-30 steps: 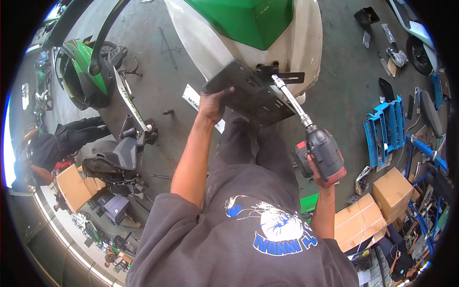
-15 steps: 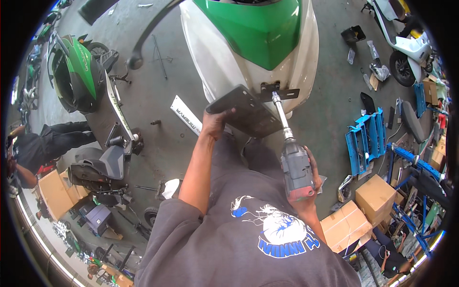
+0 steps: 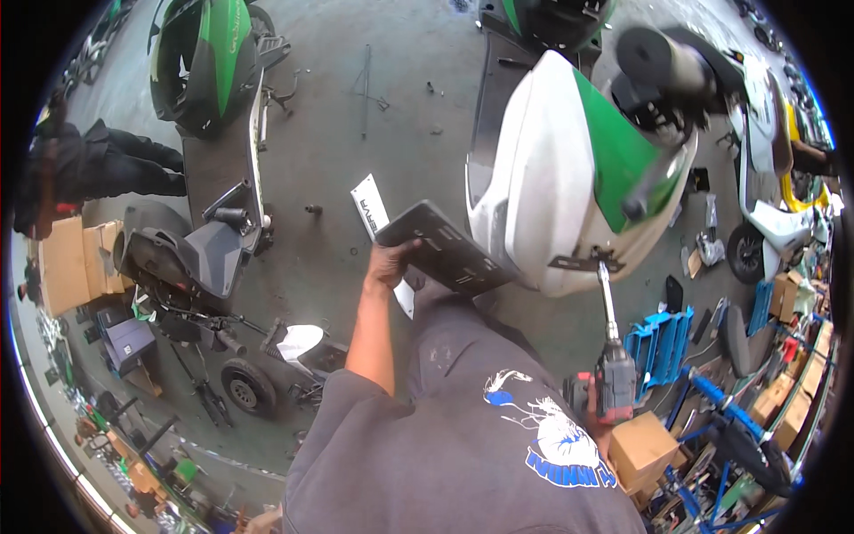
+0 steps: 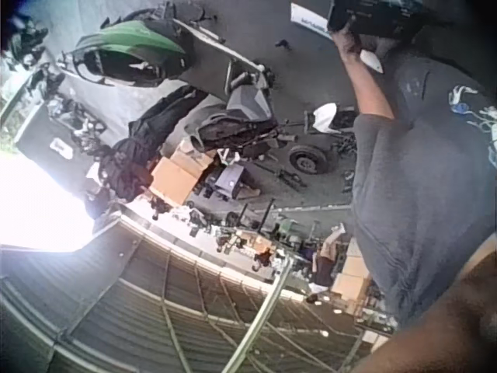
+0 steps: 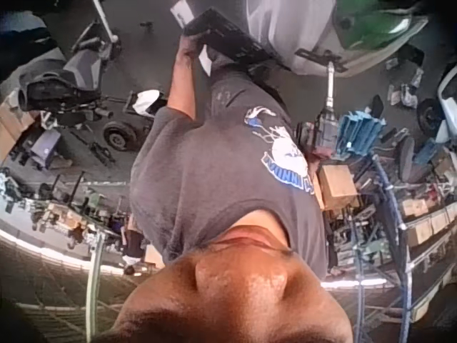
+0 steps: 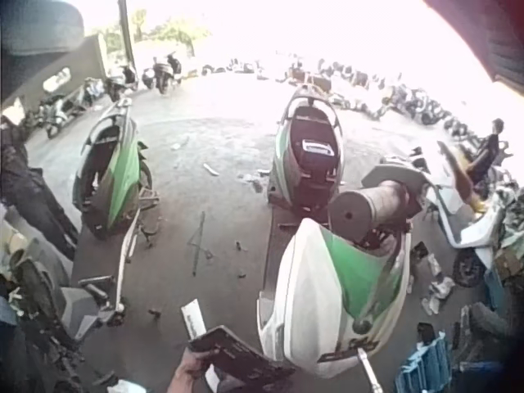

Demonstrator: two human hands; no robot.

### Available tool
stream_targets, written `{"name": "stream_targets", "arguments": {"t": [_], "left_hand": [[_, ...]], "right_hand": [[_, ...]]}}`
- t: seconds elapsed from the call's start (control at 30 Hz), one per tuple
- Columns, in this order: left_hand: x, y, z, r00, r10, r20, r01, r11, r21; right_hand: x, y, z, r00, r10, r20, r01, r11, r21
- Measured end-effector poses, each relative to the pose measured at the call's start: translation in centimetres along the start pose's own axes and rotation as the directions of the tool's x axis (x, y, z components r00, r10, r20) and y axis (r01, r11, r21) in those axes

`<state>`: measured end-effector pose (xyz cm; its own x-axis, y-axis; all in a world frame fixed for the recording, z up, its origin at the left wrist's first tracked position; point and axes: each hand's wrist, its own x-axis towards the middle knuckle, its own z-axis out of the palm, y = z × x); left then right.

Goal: The person assembles a front panel and license plate bracket on a white motorcycle, handling plastic fairings and using a power drill to secure bolts.

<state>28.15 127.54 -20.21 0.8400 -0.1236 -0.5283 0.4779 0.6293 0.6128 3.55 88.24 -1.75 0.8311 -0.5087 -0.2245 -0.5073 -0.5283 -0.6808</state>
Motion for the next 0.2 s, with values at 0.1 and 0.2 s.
{"name": "stream_targets", "arguments": {"t": [0.1, 0.2], "left_hand": [[1.7, 4.4, -3.8, 0.994, 0.104, 0.03, -0.104, 0.995, -0.008], [5.5, 8.1, -5.6, 0.981, 0.194, 0.012, -0.193, 0.98, -0.043]], "right_hand": [[-0.4, -2.3, -0.5, 0.996, 0.08, 0.045, -0.074, 0.989, -0.126], [0.1, 0.9, -1.1, 0.993, -0.03, 0.114, 0.062, 0.956, -0.286]]}}
